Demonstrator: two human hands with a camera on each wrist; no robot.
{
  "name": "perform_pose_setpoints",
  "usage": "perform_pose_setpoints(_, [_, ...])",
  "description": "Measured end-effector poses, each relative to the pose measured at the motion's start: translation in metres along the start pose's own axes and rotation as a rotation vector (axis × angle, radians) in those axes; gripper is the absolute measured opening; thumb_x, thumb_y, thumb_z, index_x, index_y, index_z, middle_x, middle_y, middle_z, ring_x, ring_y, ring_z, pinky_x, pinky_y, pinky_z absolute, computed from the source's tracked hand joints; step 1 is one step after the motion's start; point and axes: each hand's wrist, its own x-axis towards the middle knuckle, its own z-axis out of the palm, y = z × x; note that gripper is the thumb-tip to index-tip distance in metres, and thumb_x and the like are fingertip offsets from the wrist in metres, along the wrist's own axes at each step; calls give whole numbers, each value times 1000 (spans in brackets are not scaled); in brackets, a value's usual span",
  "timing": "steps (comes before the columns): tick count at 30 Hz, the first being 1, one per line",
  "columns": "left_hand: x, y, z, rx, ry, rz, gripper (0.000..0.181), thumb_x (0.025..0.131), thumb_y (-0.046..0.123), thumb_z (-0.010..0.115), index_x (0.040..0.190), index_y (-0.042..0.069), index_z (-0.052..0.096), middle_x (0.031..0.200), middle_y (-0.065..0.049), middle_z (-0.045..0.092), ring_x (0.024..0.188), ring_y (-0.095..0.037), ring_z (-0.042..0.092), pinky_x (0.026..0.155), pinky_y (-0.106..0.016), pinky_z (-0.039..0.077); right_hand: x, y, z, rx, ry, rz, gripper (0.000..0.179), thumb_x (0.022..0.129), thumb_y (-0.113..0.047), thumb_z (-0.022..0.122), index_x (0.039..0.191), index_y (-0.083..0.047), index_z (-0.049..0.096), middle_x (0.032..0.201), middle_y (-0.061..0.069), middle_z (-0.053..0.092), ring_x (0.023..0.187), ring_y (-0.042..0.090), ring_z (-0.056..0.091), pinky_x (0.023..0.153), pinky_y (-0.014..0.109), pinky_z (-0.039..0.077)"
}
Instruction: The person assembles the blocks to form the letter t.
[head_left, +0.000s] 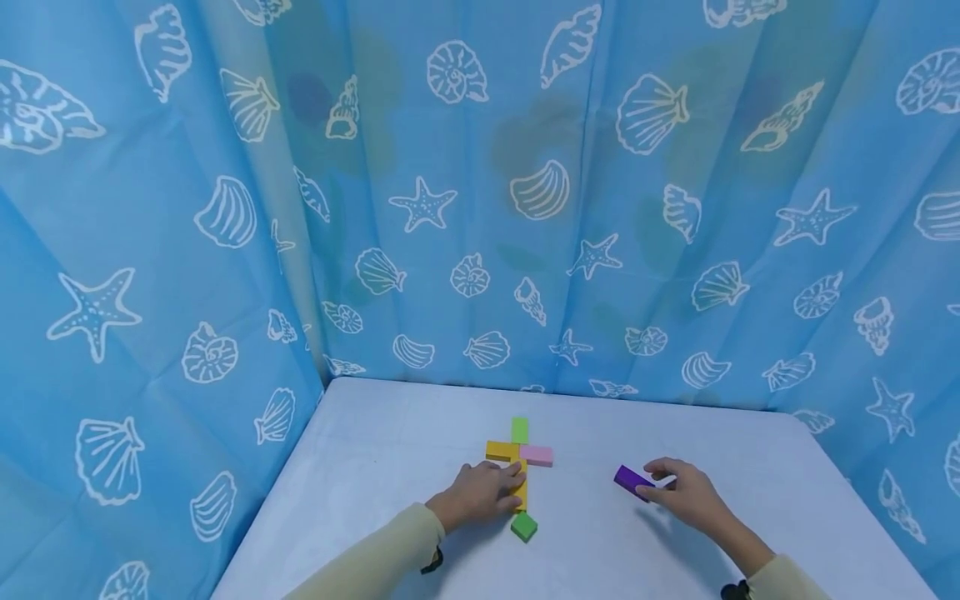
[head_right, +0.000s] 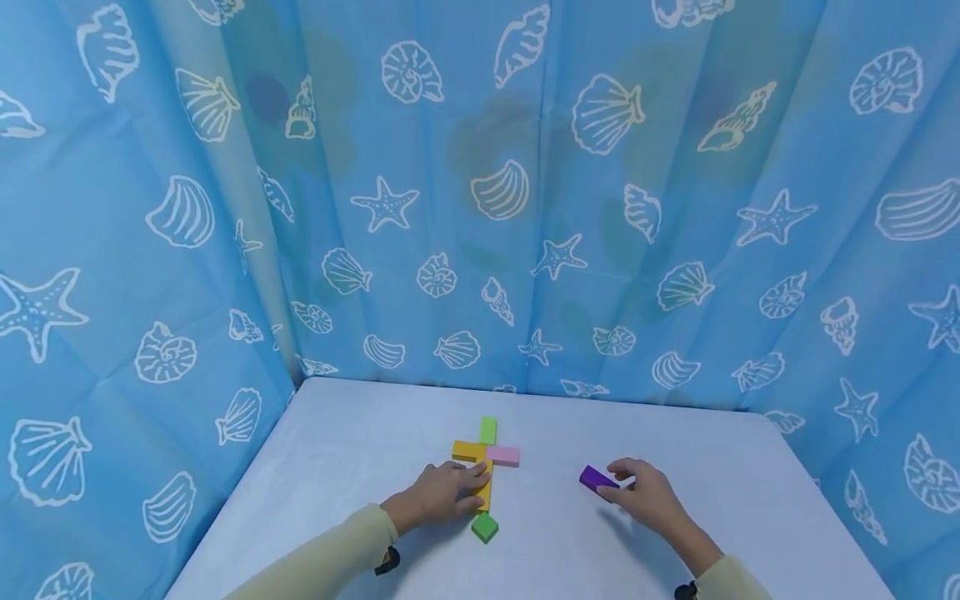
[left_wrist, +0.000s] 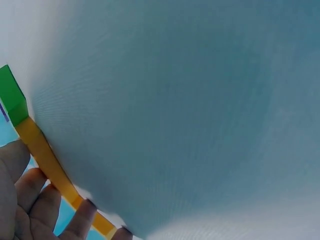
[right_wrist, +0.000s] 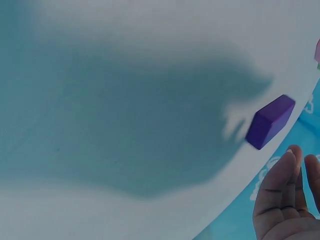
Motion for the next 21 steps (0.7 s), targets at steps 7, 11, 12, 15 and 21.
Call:
perform_pose_setpoints(7, [-1,0,0,14,13,6,51,97,49,56,145,32,49,153,15,43,135,-25,49,105,-65,39,5,8,0,-23,-11,33,52,85,-32,77,120,3,63,109,20,67,93,31,66,74,41,58])
perform_pose_setpoints(11, [1,-2,2,-1,12,5,51,97,49,56,145,32,49,153,15,43,136,-24,48,106,-65,39,10,14,5,-16,-28,51,58,83,-35,79,123,3,61,112,21,66,99,34,63,76,42,58])
perform_pose_setpoints(12, [1,-2,3,-2,11,3,51,97,49,56,145,32,49,153,15,42,137,-24,48,106,-65,39,12,16,6,-11,-32,57,59,82,-36,80,123,3,61,113,21,66,100,34,63,77,42,58])
perform_pose_setpoints(15, [2,-3,6,-4,7,-1,51,97,50,56,145,33,49,154,15,42,137,-24,48,106,-66,38,15,20,11,3,-43,68,62,80,-35,82,124,3,60,113,21,65,100,32,62,78,42,57])
perform_pose_setpoints(21, [3,-5,6,5,13,5,52,97,50,56,145,33,48,154,15,43,136,-24,48,105,-66,39,19,22,15,65,-59,112,66,77,-34,85,126,3,60,112,20,65,95,26,61,71,37,57])
